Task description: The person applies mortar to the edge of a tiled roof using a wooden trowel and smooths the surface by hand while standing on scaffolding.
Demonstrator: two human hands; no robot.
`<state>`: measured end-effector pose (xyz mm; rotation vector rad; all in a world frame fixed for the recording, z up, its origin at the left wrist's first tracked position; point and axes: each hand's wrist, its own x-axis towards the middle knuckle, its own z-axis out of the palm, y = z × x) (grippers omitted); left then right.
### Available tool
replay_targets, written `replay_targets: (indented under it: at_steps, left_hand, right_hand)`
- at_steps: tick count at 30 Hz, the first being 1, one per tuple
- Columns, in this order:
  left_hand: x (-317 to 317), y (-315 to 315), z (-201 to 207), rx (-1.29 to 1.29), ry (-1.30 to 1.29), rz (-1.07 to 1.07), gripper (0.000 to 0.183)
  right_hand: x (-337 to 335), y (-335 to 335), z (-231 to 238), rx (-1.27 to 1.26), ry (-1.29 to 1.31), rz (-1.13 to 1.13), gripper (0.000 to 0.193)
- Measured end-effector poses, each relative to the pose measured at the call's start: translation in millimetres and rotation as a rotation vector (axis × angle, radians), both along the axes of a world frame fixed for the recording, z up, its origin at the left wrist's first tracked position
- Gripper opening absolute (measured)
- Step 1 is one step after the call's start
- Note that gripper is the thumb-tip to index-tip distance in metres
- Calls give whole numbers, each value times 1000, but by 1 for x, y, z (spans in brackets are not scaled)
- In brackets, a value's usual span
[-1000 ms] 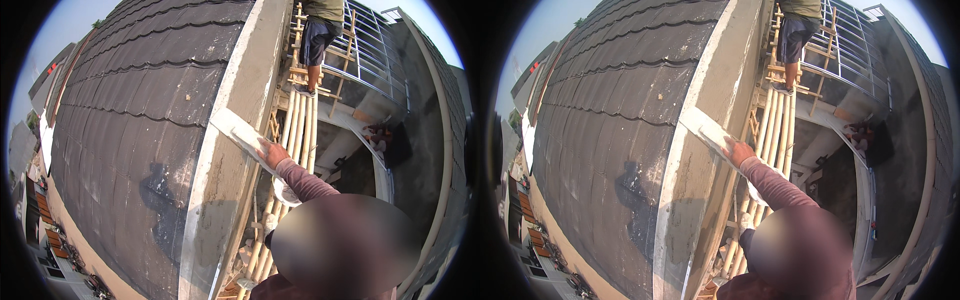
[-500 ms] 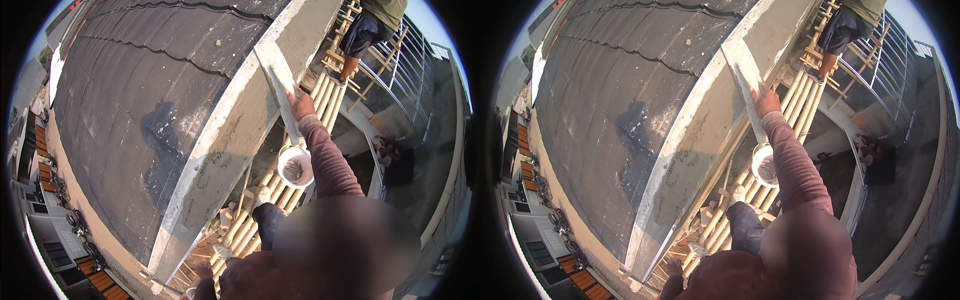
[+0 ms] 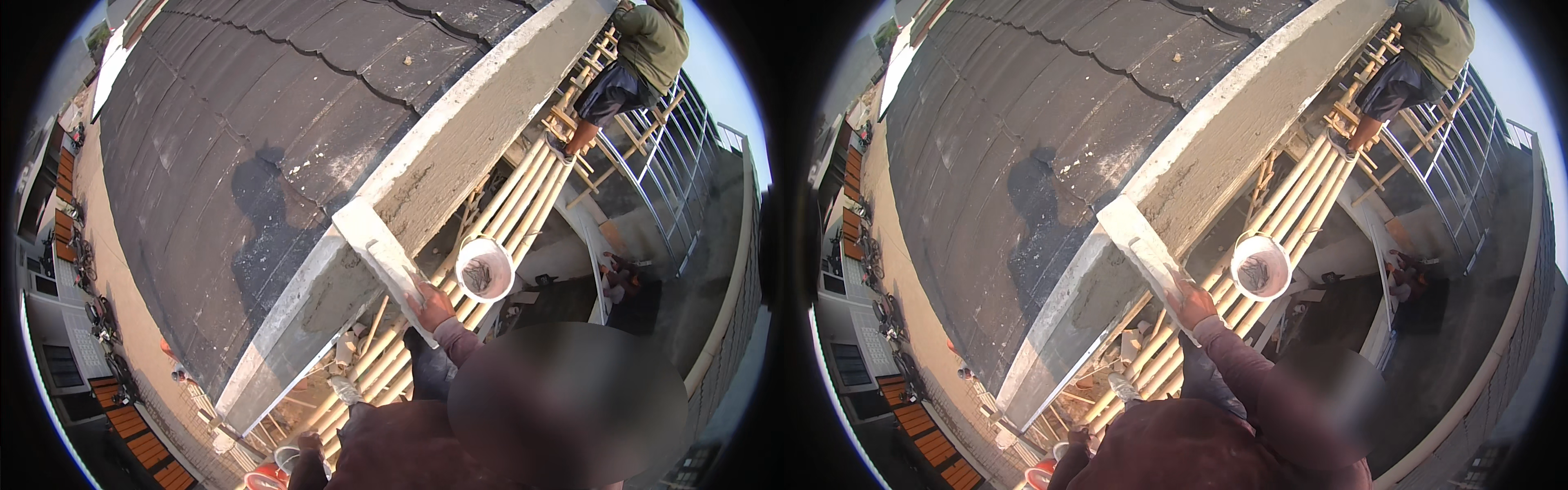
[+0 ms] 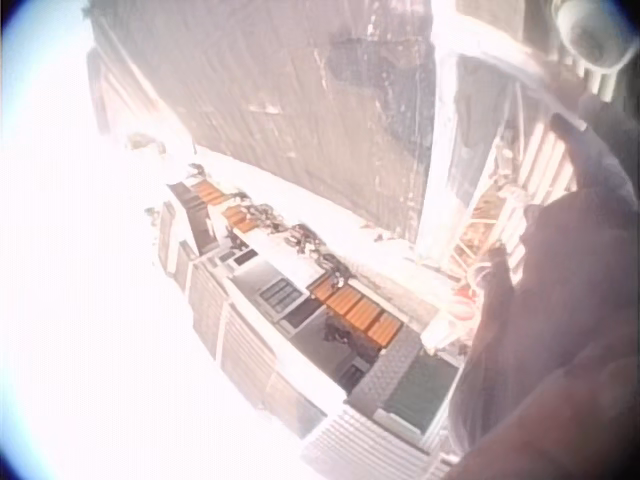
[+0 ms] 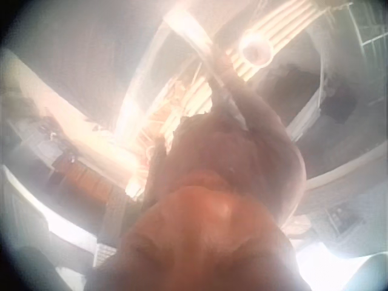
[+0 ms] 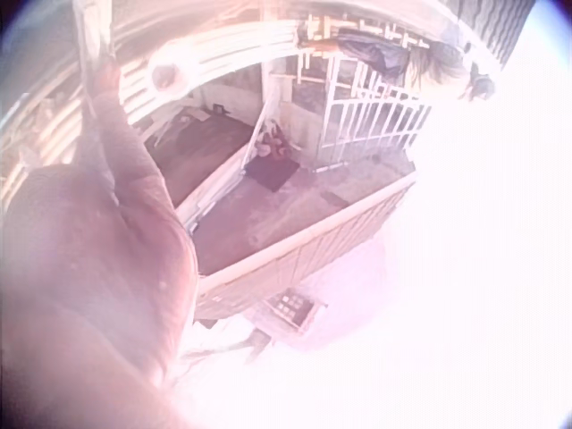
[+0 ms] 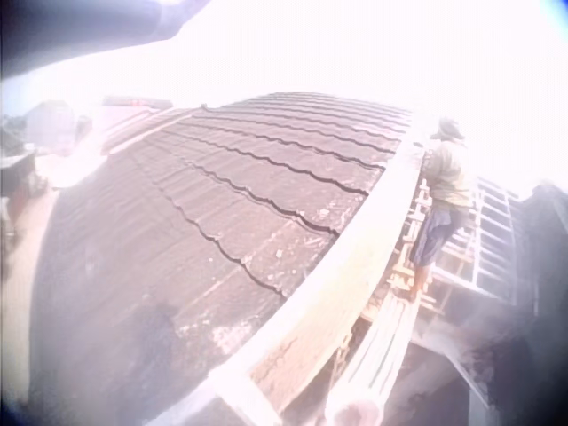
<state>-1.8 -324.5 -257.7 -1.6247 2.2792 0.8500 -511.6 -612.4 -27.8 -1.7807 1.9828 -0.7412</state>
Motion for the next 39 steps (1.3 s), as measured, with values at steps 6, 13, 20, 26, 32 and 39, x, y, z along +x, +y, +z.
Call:
replay_targets:
  at_steps: [6,13,20,26,32,39]
  left_hand:
    - [9,57,6,201,-273,303,15]
    - [18,124,8,25,-80,218,17]
    - [50,152,-22,60,507,889,10]
    - [80,167,-13,237,606,1192,18]
    - [93,170,22,108,195,582,21]
    - [88,115,43,609,840,1702,28]
  right_hand:
    - [-109,-85,48,-130,60,-363,50]
    - [-15,-66,-23,61,111,-247,55]
    - [123,24,-95,152,-51,-7,57]
    - [187,80,-133,357,61,230,66]
    - [186,84,-132,274,17,61,60]
    - [209,112,-151,389,76,256,63]
